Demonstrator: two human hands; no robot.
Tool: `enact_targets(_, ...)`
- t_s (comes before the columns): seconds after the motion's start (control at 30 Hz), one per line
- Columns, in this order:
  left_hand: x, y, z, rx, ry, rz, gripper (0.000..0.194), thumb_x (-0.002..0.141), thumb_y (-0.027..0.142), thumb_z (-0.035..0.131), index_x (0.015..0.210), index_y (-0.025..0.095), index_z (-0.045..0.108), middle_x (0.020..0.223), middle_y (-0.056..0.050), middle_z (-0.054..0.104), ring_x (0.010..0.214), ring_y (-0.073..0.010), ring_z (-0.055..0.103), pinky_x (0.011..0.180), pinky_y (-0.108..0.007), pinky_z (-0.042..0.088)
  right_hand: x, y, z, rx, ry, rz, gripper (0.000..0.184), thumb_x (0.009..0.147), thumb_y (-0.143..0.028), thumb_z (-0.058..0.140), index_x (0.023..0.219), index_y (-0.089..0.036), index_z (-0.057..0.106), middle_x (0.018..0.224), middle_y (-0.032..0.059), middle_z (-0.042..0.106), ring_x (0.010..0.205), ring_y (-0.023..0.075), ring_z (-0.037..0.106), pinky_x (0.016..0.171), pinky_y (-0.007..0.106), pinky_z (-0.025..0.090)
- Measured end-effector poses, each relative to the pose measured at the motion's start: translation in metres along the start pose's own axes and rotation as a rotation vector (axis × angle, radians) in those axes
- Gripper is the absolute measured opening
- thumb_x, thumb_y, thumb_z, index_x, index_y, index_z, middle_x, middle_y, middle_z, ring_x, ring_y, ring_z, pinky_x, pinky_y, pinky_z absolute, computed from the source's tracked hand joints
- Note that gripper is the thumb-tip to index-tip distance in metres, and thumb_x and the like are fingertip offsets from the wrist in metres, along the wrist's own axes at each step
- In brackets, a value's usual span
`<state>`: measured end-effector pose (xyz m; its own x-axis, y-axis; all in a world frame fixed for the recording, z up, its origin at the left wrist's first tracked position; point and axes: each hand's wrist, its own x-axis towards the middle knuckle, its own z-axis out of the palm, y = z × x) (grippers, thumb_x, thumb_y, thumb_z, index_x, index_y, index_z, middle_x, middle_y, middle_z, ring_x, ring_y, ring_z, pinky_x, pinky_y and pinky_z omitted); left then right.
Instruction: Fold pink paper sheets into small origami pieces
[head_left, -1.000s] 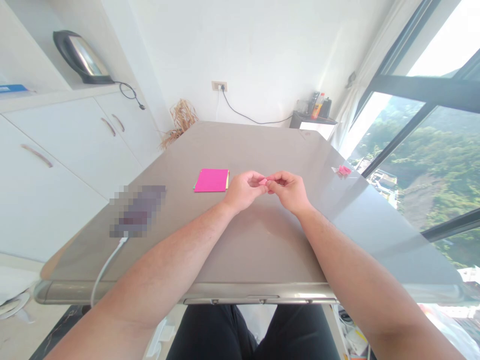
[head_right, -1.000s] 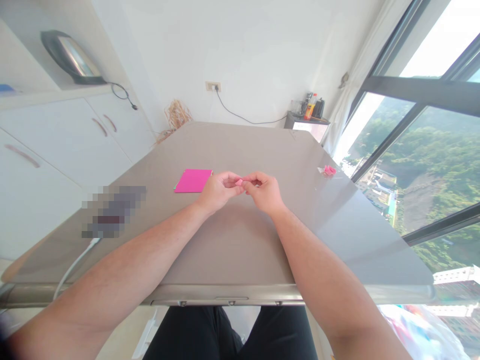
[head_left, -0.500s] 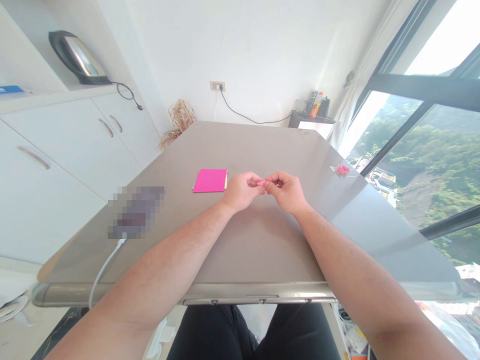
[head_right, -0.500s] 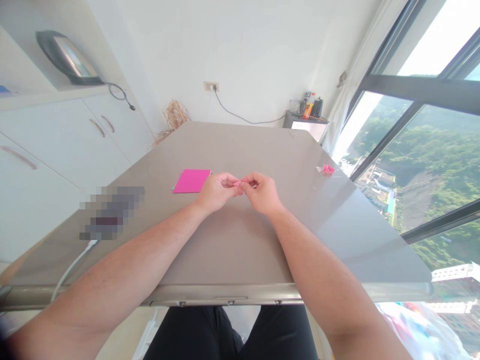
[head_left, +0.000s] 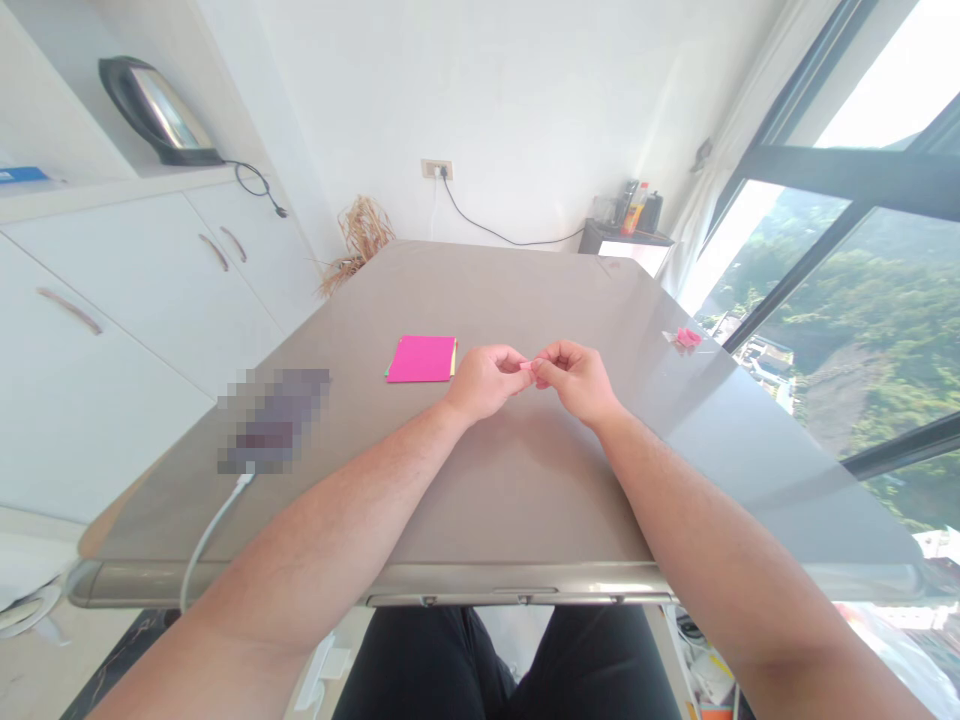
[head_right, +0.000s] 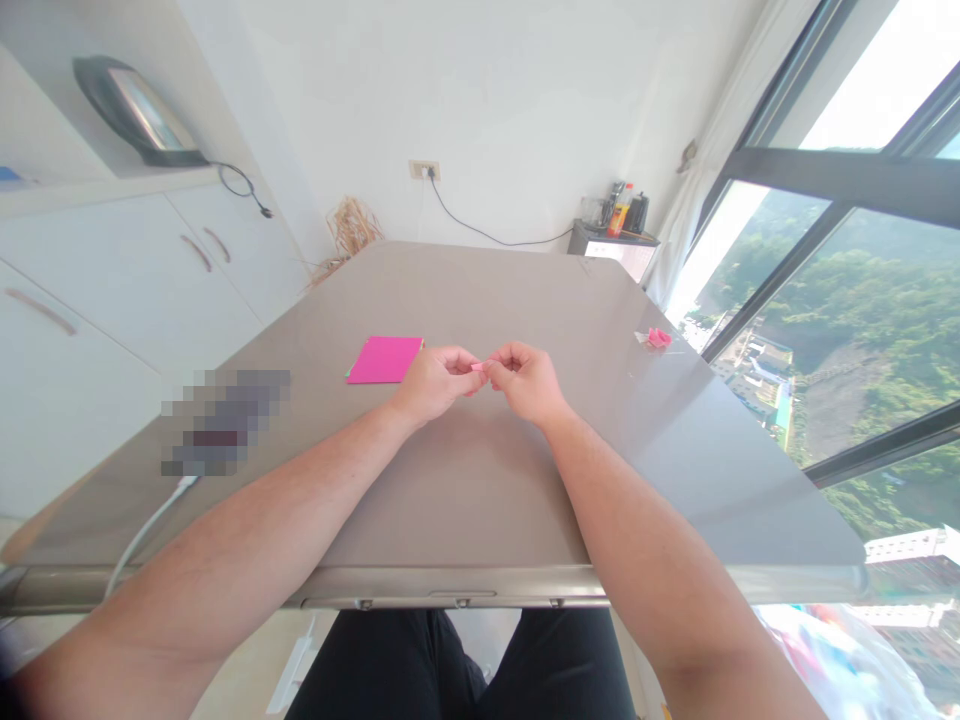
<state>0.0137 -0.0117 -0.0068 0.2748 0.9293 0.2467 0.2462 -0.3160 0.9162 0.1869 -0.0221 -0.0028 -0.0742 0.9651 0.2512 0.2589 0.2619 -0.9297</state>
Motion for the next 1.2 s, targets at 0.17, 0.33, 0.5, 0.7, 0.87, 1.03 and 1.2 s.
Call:
enact_targets(0.17, 0.001, -0.005, 0.0, 0.043, 0.019, -0.018, 0.031, 0.077, 0.05, 0.072, 0.077, 0.019, 0.069, 0.074, -0.003, 0.071, 0.063, -0.0146, 0.058, 0.056, -0.027, 0.041, -0.002, -0.004, 0.001, -0.04, -0.028, 0.002, 0.016, 0.078, -0.035, 0.067, 0.074, -0.021, 0.061, 0.066, 0.0002, 0.065, 0.066, 0.0158, 0.061, 0.061, 0.03, 0.045)
enact_targets(0.33, 0.002, -0.007, 0.0, 0.058, 0.03, -0.004, 0.03, 0.078, 0.049, 0.071, 0.077, 0.019, 0.068, 0.071, -0.003, 0.07, 0.06, -0.0139, 0.057, 0.055, -0.027, 0.041, -0.002, -0.003, 0.002, -0.037, -0.02, -0.014, 0.016, 0.077, -0.035, 0.067, 0.074, -0.021, 0.06, 0.065, -0.0003, 0.064, 0.065, 0.0159, 0.061, 0.061, 0.029, 0.045)
enact_targets(0.5, 0.002, -0.004, 0.002, 0.104, 0.042, 0.003, 0.029, 0.08, 0.048, 0.069, 0.077, 0.019, 0.067, 0.07, -0.003, 0.069, 0.06, -0.0146, 0.057, 0.057, -0.028, 0.042, 0.0, 0.0, 0.005, -0.042, -0.017, -0.026, 0.016, 0.077, -0.034, 0.066, 0.073, -0.021, 0.057, 0.065, -0.0012, 0.062, 0.063, 0.0155, 0.062, 0.059, 0.029, 0.045)
enact_targets(0.7, 0.003, -0.005, 0.003, 0.126, 0.068, 0.028, 0.029, 0.08, 0.047, 0.069, 0.073, 0.019, 0.066, 0.07, -0.003, 0.068, 0.064, -0.0154, 0.058, 0.059, -0.028, 0.042, 0.002, 0.003, 0.009, -0.066, 0.007, -0.034, 0.019, 0.077, -0.036, 0.066, 0.072, -0.021, 0.056, 0.063, -0.0022, 0.06, 0.061, 0.0154, 0.061, 0.058, 0.029, 0.044)
enact_targets(0.87, 0.003, -0.005, 0.007, 0.041, 0.043, -0.012, 0.023, 0.083, 0.041, 0.066, 0.076, 0.019, 0.062, 0.074, -0.002, 0.069, 0.064, -0.014, 0.058, 0.06, -0.028, 0.045, 0.001, 0.007, 0.012, -0.01, 0.063, -0.003, 0.021, 0.077, -0.04, 0.068, 0.073, -0.021, 0.059, 0.061, -0.0014, 0.061, 0.06, 0.0156, 0.061, 0.058, 0.029, 0.046)
enact_targets(1.03, 0.002, -0.004, 0.012, -0.157, 0.018, -0.074, 0.014, 0.083, 0.032, 0.065, 0.082, 0.019, 0.058, 0.083, -0.003, 0.068, 0.077, -0.0166, 0.065, 0.063, -0.029, 0.053, 0.0, 0.009, 0.01, 0.045, 0.032, 0.028, 0.019, 0.078, -0.038, 0.068, 0.076, -0.021, 0.061, 0.062, -0.0007, 0.063, 0.063, 0.0162, 0.063, 0.06, 0.029, 0.047)
enact_targets(1.2, 0.005, -0.009, 0.012, -0.271, 0.075, -0.068, 0.016, 0.081, 0.029, 0.07, 0.086, 0.017, 0.061, 0.086, -0.005, 0.069, 0.076, -0.0163, 0.067, 0.072, -0.035, 0.058, 0.0, 0.007, 0.008, 0.017, 0.004, 0.047, 0.016, 0.077, -0.035, 0.068, 0.075, -0.02, 0.061, 0.063, -0.0007, 0.065, 0.063, 0.0155, 0.062, 0.06, 0.029, 0.046)
